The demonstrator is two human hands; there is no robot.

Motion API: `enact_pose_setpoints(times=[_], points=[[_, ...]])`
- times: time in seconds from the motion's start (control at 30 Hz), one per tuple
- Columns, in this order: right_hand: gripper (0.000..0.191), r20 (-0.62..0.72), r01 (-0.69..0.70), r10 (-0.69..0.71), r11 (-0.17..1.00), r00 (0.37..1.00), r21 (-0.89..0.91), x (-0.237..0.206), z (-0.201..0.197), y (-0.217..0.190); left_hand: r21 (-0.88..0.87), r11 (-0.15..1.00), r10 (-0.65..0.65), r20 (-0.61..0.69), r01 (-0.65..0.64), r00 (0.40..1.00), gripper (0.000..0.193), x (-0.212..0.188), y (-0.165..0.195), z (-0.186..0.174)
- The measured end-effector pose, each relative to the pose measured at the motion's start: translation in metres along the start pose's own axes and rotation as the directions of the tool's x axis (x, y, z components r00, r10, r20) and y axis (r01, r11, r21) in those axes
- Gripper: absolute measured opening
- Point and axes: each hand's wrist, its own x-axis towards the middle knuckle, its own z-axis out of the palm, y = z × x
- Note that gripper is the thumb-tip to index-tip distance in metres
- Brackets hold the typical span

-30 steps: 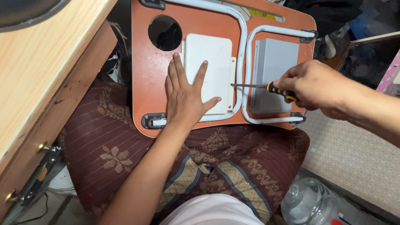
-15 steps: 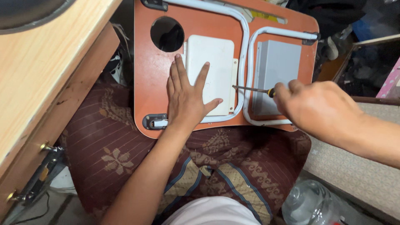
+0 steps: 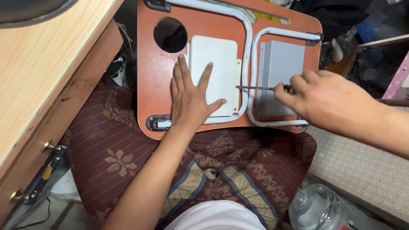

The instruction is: The person sits on a bed with a folding lap table across their legs and uses a screwdriver to unscrew screws from a white plastic box mounted on the table, placing removed screws on the nearby desk. They steady the box with one hand while driving the screwdriver with the other.

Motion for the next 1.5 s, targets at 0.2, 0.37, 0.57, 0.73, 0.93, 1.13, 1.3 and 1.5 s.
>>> enact_pose_setpoints(times=[0.2,0.37,0.57,0.73,0.93,1.13,1.3,1.5], points=[[0.046,0.201,-0.186,0.16,0.975,0.967,0.121,0.008,-0.004,-0.013,-0.006,1.0,0.009,-0.005,-0.009,1.0,0.103,0.001,-0.002,0.002],[0.033,0.706,-0.766,0.392,-0.005,0.59,0.643,0.023,0.017,0.005,-0.012,1.0,-0.003,0.015,0.003,1.0,0.103,-0.001,-0.002,0.002],[0.047,0.296,-0.425,0.305,0.643,0.905,0.637,0.019,0.01,0.009,-0.009,1.0,-0.003,0.009,0.003,1.0,0.103,0.002,0.002,-0.003],[0.042,-0.184,0.003,-0.016,0.997,0.983,-0.071,-0.001,-0.005,-0.008,-0.009,1.0,-0.006,0.023,0.006,1.0,0.103,0.002,0.001,0.0],[0.034,0.144,-0.26,0.246,0.961,0.959,0.093,0.011,0.002,-0.013,-0.011,1.0,0.005,0.003,-0.005,1.0,0.103,0.0,-0.002,0.004],[0.044,0.616,-0.704,0.372,0.17,0.694,0.69,0.018,0.018,0.005,-0.009,1.0,-0.003,0.02,0.004,1.0,0.103,0.0,0.001,0.0],[0.06,-0.002,-0.195,0.21,0.912,0.978,0.361,0.002,0.011,-0.004,-0.001,1.0,-0.005,0.008,0.005,1.0,0.102,0.0,0.002,-0.001],[0.047,0.105,-0.002,0.009,0.998,0.994,-0.062,0.005,-0.01,-0.013,-0.006,1.0,-0.002,0.007,0.002,1.0,0.102,-0.001,0.0,0.003]])
